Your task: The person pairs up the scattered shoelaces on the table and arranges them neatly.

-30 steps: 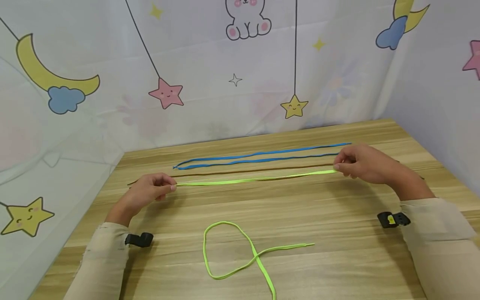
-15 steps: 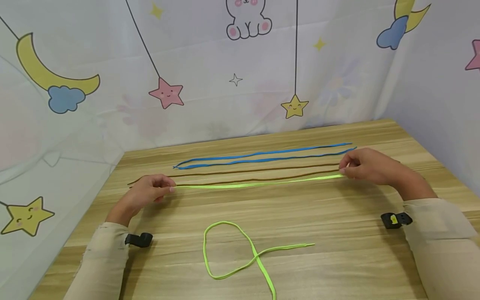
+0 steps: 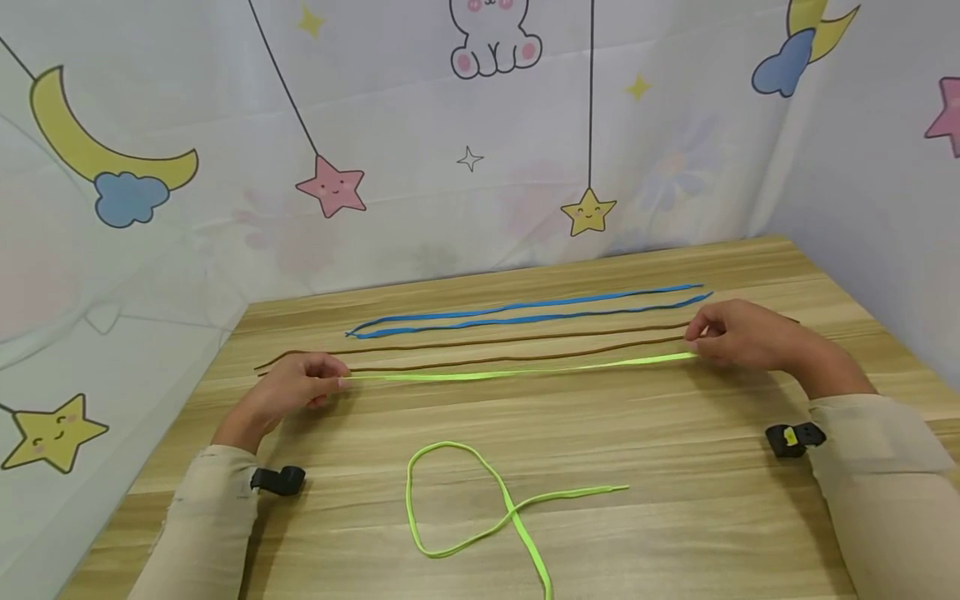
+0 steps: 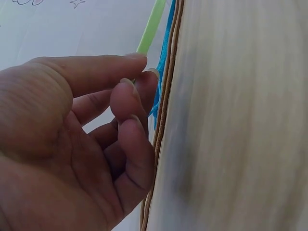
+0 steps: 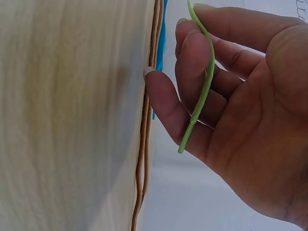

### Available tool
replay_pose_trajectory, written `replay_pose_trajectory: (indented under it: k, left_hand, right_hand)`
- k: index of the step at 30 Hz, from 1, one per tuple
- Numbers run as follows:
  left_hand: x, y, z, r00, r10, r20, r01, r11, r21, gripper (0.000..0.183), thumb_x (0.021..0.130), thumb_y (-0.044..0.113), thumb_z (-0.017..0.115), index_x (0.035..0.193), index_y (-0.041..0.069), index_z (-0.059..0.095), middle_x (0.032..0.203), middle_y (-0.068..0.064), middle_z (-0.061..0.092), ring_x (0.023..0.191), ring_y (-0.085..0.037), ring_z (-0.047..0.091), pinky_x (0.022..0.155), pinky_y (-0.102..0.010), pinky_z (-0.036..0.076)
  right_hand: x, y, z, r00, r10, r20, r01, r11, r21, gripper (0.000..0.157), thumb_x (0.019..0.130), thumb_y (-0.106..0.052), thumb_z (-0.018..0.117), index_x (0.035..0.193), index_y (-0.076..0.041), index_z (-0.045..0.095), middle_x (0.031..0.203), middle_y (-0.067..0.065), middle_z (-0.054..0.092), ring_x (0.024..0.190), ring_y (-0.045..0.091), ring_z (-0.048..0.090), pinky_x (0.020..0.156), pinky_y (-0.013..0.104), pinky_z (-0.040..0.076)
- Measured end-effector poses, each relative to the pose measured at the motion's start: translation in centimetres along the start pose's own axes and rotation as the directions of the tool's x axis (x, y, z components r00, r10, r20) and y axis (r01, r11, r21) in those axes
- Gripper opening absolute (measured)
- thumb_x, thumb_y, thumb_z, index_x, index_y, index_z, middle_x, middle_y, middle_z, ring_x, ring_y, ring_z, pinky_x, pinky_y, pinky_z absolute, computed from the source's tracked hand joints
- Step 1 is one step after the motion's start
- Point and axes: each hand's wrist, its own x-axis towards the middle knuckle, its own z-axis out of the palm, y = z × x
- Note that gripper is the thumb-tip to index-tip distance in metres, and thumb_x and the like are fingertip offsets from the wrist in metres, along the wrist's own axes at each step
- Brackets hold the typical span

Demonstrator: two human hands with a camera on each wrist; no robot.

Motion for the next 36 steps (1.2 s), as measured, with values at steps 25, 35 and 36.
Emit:
replay_pose_trajectory:
  k: [25, 35, 36]
  left_hand:
    - [0.2, -0.6, -0.6, 0.998, -0.054, -0.026, 0.055, 0.998, 0.017, 0.02, 0.088, 0.021, 0.066, 0.1, 0.005, 0.064, 0.087, -0.009, 0.06, 0.073, -0.022, 0.057, 0.065, -0.032, 0.048]
    - [0.1, -0.8, -0.8, 0.994, -0.099, -0.05, 0.1, 0.995, 0.028, 0.019, 0.087, 0.021, 0.066, 0.098, 0.005, 0.064, 0.085, -0.008, 0.061, 0.071, -0.02, 0.057, 0.064, -0.031, 0.048]
    - [0.1, -0.8, -0.8, 0.993, -0.105, -0.05, 0.106, 0.994, 0.032, 0.019, 0.088, 0.021, 0.065, 0.098, 0.005, 0.064, 0.086, -0.008, 0.061, 0.071, -0.019, 0.057, 0.064, -0.031, 0.048]
  right_hand:
    - [0.1, 1.3, 0.0, 0.999, 0.039, -0.022, -0.04, 0.999, -0.031, 0.021, 0.092, -0.016, 0.058, 0.108, -0.003, 0.059, 0.095, 0.006, 0.062, 0.074, 0.014, 0.058, 0.06, 0.028, 0.047]
    - [0.1, 1.7, -0.2, 0.999, 0.026, -0.043, -0.029, 0.997, -0.07, 0.02, 0.092, -0.015, 0.057, 0.108, -0.004, 0.06, 0.085, 0.003, 0.061, 0.068, 0.011, 0.053, 0.058, 0.027, 0.043]
    - [0.1, 1.8, -0.2, 0.999, 0.021, -0.044, -0.024, 0.997, -0.071, 0.019, 0.092, -0.015, 0.057, 0.108, -0.004, 0.06, 0.085, 0.003, 0.061, 0.068, 0.011, 0.052, 0.058, 0.027, 0.043]
